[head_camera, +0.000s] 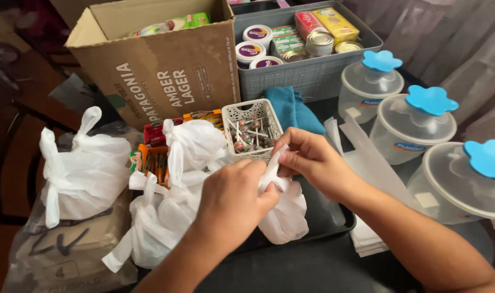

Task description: Packing small candies and lollipops into small plastic bags

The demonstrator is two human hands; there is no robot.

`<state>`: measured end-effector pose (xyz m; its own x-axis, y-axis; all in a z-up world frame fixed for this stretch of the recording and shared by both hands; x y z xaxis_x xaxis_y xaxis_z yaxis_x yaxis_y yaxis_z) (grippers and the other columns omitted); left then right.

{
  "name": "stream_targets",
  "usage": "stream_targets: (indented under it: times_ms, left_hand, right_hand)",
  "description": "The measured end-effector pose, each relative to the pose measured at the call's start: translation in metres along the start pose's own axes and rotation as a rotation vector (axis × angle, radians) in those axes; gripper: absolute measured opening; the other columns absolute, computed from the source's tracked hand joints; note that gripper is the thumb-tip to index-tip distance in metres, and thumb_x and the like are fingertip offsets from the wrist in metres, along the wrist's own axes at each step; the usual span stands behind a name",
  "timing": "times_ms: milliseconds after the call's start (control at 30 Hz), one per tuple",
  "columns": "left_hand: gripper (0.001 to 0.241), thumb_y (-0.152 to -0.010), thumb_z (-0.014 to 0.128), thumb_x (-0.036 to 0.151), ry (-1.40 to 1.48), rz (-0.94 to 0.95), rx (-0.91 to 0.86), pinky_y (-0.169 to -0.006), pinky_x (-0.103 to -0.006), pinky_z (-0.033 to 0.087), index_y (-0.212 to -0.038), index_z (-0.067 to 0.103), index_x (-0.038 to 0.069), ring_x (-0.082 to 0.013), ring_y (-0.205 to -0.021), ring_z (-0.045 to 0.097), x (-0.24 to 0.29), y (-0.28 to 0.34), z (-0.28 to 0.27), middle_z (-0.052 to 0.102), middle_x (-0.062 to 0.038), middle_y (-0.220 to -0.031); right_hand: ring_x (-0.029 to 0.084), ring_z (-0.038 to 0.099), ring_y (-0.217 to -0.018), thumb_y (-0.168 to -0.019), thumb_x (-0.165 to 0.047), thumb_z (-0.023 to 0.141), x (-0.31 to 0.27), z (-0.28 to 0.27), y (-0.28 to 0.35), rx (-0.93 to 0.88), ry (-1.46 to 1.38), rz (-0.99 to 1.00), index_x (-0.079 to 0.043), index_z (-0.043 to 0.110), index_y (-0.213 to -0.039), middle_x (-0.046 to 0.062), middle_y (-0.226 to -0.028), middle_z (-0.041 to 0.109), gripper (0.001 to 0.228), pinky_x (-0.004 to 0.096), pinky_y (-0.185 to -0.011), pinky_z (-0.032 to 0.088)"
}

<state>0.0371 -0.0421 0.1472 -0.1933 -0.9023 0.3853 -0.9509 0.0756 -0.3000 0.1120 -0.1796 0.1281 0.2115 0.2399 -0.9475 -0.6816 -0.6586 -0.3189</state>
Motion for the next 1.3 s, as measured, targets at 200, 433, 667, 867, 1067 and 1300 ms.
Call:
stream_targets:
  times_ms: [200,433,667,867,1067,1300]
  left_hand:
    - [0.054,-0.064,0.08,0.014,-0.178,0.336,0.44,-0.062,-0.0413,0.045,-0.113,0.057,0.008,-0.0282,-0.068,0.055,0.007,0.0,0.004,0.055,-0.006,-0.074]
    - [0.008,-0.073,0.065,0.023,0.382,-0.039,-0.028,-0.057,-0.034,0.046,-0.072,0.067,0.016,-0.0204,-0.062,0.058,-0.023,-0.017,0.01,0.056,-0.002,-0.058]
    - [0.014,-0.086,0.061,0.02,1.505,-0.225,-0.412,-0.051,-0.0094,0.039,-0.084,0.068,0.008,0.004,-0.052,0.05,-0.03,-0.016,0.037,0.049,0.013,-0.058]
    - [0.026,-0.09,0.058,0.021,1.374,-0.109,-0.503,-0.077,-0.0188,0.041,-0.11,0.065,0.006,-0.0048,-0.087,0.055,-0.037,-0.018,0.033,0.065,0.002,-0.098]
    - [0.021,-0.079,0.069,0.026,0.561,0.033,-0.424,-0.056,-0.0225,0.035,-0.097,0.072,0.016,-0.0052,-0.056,0.049,-0.034,-0.019,-0.007,0.059,0.005,-0.061]
    - [0.023,-0.073,0.071,0.025,-0.393,-0.101,-0.65,-0.06,-0.043,0.04,-0.058,0.056,0.015,-0.0333,-0.074,0.062,-0.06,-0.013,0.012,0.066,-0.006,-0.074]
  right_hand:
    - [0.009,0.048,-0.052,-0.09,-0.012,0.06,0.029,-0.017,-0.006,0.186,-0.07,0.33,-0.008,0.054,-0.081,0.006,-0.065,0.056,0.011,0.02,-0.046,0.035]
    - [0.014,0.062,-0.08,-0.078,0.008,0.064,0.004,-0.012,-0.002,-0.064,-0.062,0.148,-0.002,0.049,-0.111,0.008,-0.097,0.06,0.037,0.028,-0.066,0.053]
    - [0.017,0.066,-0.086,-0.077,0.007,0.067,-0.001,-0.016,0.001,-0.013,0.314,0.093,0.001,0.057,-0.095,0.007,-0.088,0.061,0.021,0.036,-0.081,0.053]
    - [0.019,0.064,-0.086,-0.09,0.0,0.052,-0.053,0.015,0.01,-0.142,0.859,-0.375,-0.009,0.069,-0.093,0.007,-0.094,0.059,0.02,0.028,-0.075,0.05]
    - [0.014,0.06,-0.074,-0.085,-0.007,0.056,-0.042,-0.014,0.0,-0.498,0.986,-0.265,-0.021,0.071,-0.082,-0.005,-0.08,0.057,0.021,0.046,-0.101,0.026]
    - [0.016,0.054,-0.065,-0.048,-0.002,0.055,0.009,-0.047,0.002,-0.654,1.4,0.043,-0.026,0.059,-0.05,-0.013,-0.06,0.061,0.025,0.028,-0.07,0.042]
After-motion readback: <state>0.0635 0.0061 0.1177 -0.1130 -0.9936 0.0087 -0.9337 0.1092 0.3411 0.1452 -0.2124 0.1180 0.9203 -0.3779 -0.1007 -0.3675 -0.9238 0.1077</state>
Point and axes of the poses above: each hand's wrist, its own y-axis away from the middle knuckle, its own z-axis out of the palm, x = y × z, the point moved 3 cm from there along -y, towards the middle knuckle
